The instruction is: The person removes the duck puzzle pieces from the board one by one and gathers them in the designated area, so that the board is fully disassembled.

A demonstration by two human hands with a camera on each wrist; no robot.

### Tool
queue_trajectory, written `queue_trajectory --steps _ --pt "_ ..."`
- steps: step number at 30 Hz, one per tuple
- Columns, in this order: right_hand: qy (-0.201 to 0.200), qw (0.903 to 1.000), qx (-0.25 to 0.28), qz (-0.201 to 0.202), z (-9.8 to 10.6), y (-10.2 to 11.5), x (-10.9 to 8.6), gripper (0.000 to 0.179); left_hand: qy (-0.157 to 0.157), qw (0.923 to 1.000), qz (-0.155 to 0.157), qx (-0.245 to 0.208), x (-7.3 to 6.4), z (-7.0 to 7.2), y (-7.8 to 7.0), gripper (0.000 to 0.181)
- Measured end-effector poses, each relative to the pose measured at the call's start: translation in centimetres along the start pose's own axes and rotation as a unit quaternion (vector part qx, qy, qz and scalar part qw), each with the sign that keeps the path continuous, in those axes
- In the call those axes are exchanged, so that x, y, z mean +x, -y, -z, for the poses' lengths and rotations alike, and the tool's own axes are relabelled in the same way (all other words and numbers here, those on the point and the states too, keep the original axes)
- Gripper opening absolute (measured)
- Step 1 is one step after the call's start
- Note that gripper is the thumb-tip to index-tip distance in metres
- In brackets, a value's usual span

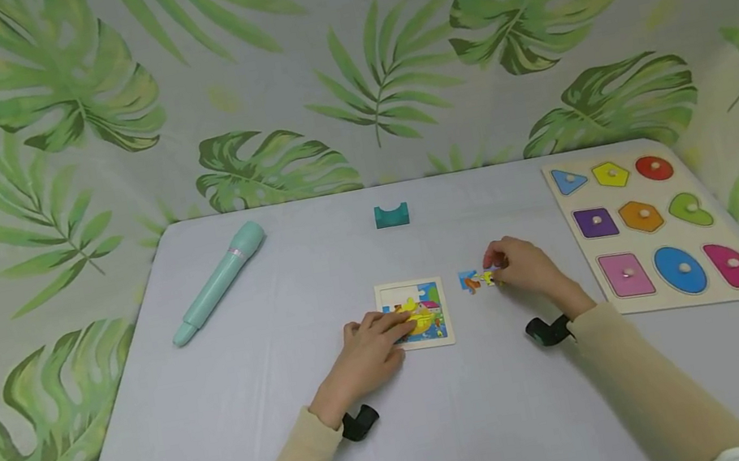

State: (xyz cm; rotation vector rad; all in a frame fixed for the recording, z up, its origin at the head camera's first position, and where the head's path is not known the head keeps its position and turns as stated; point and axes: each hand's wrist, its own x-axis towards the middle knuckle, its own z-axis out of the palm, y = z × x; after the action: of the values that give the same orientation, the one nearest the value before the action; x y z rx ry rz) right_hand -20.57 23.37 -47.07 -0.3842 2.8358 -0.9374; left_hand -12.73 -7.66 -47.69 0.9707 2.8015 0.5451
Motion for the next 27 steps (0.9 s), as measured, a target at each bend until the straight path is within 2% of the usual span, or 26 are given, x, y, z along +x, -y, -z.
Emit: queue_trajectory --steps 5,9,14,20,23,27 --pt "-0.017 0.9974 0.061 0.034 -0.8 0.6 0.2 0.015 0.015 0.9998 -0.009 -0.002 0.0 0.1 0.1 0.043" --pt "0.006 0.9909 0.112 0.075 -2.2 2.3 0.6 0.018 0.022 0.9996 -0.010 -0.012 0.0 0.2 0.2 0.043" --pt "0.051 0.9876 0.096 0.113 -4.0 4.2 1.2 0.023 0.023 0.9996 -0.015 0.000 0.5 0.3 0.1 0.044" --pt "0.076 0.9899 0.061 0.103 -4.9 5.7 1.6 0.023 0.029 0.9992 -0.011 0.024 1.0 0.0 -0.2 0.045" --pt "0.086 0.9903 0.037 0.103 -4.9 6.1 1.6 0.022 0.029 0.9993 -0.008 0.023 1.0 -0.1 -0.3 0.046" --pt "0.095 0.9896 0.019 0.106 -4.9 6.4 1.7 0.020 0.025 0.9993 -0.019 0.019 1.0 -0.3 -0.4 0.046"
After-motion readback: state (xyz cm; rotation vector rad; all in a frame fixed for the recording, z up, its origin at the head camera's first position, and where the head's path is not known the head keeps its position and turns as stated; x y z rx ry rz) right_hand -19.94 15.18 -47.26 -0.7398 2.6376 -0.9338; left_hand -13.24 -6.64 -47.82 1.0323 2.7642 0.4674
